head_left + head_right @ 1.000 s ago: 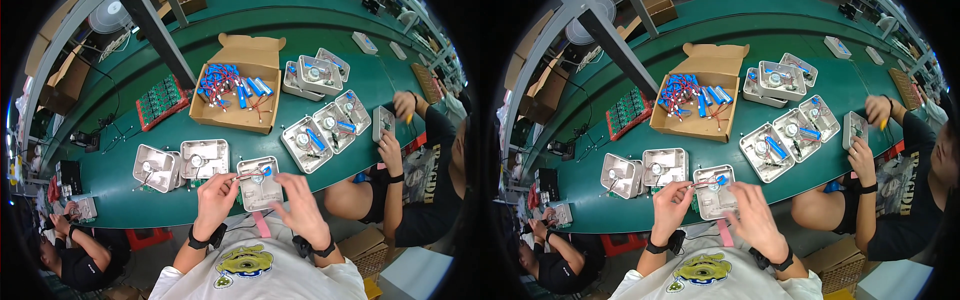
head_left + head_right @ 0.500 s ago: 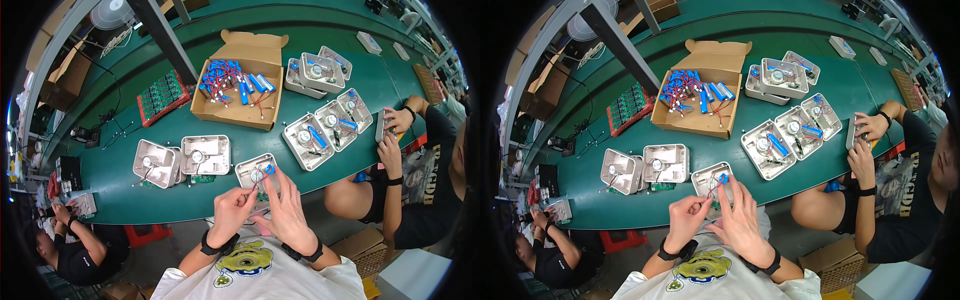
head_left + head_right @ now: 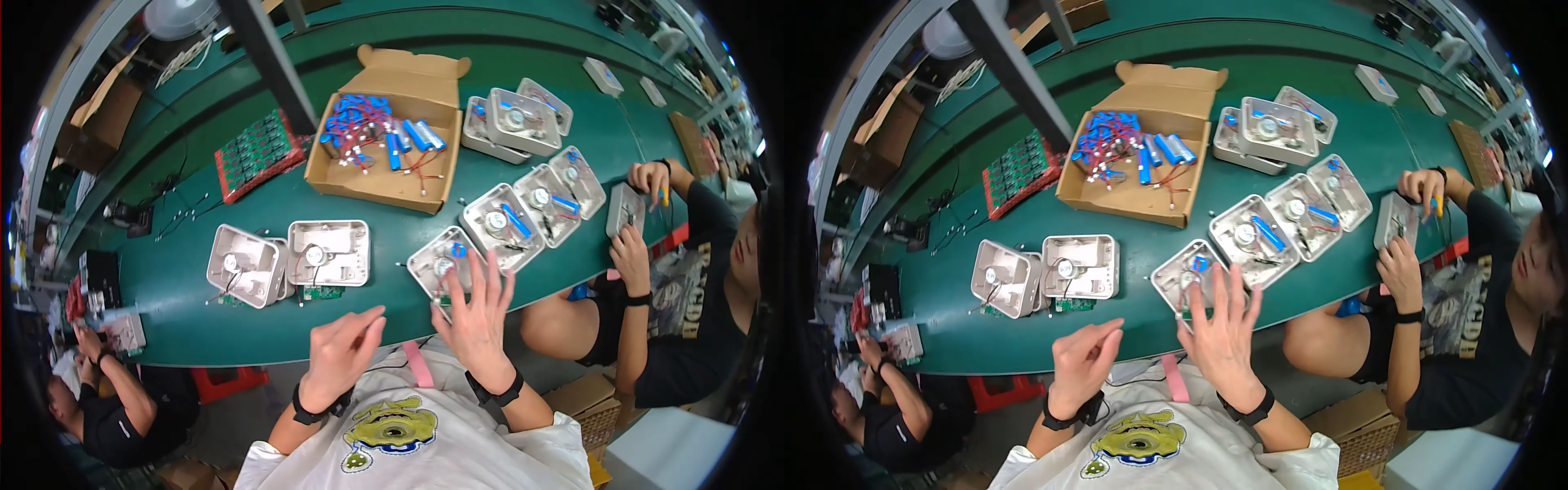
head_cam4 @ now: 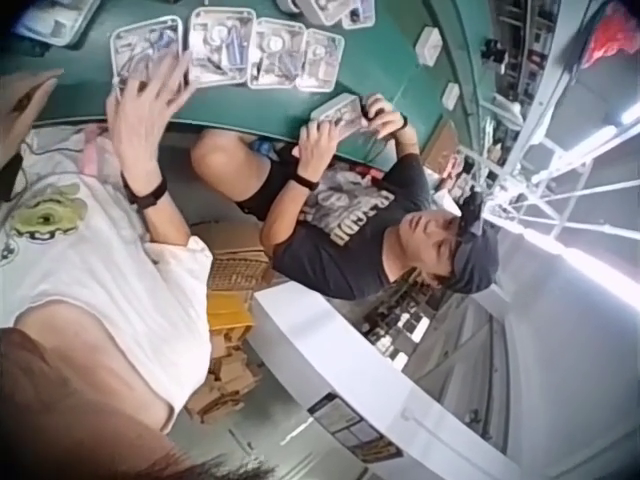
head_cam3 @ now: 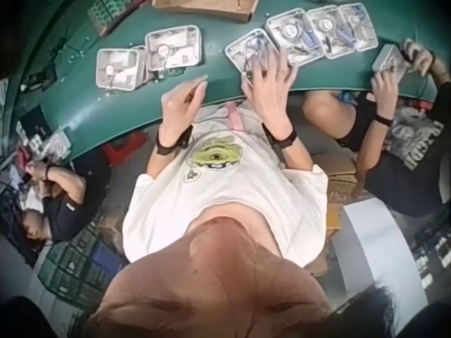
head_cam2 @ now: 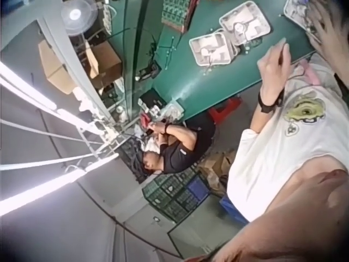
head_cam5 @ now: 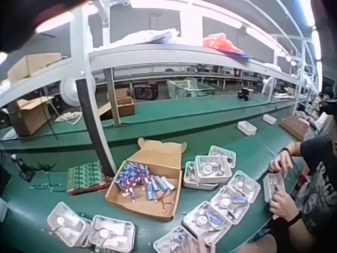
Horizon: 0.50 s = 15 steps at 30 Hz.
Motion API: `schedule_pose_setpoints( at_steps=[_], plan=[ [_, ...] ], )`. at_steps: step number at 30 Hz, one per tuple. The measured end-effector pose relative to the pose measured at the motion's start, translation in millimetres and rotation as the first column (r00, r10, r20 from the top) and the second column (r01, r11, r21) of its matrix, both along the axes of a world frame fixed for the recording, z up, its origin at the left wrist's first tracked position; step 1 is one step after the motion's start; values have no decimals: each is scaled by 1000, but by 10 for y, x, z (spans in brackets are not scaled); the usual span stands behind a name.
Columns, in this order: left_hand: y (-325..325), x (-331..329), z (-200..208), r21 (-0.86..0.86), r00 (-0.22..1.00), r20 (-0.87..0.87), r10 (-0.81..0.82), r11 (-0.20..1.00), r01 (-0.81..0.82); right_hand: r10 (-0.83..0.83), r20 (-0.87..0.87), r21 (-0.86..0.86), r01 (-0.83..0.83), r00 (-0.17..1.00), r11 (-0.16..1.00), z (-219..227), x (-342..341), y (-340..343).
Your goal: The person assembles electronic devices by hand, picking up a battery and a circuit board, connecting their wires, and placing them into a plastic housing. They repeat this process for several units, setting each assembled unit aside on the green workbench.
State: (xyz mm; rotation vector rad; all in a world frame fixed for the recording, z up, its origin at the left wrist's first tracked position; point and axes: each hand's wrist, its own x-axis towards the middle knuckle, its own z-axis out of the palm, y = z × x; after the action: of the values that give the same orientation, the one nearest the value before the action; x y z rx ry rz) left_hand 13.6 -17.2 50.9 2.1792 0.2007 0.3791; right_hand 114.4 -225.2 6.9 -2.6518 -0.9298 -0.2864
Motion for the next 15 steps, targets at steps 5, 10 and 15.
schedule_pose_setpoints(
  at_steps=[5, 10, 15],
  plan=[
    [217, 38, -90, 208, 985, 52, 162, 963, -169, -77, -5, 44, 77, 997, 996, -106, 107, -78],
    [147, 218, -363, 277, 994, 36, 101, 955, -107, -107, 28, 72, 105, 994, 992, -116, 284, -103],
    [34, 173, -565, 182, 995, 46, 85, 979, -92, -196, 58, 94, 191, 979, 977, 1, 433, -232]
  ],
)
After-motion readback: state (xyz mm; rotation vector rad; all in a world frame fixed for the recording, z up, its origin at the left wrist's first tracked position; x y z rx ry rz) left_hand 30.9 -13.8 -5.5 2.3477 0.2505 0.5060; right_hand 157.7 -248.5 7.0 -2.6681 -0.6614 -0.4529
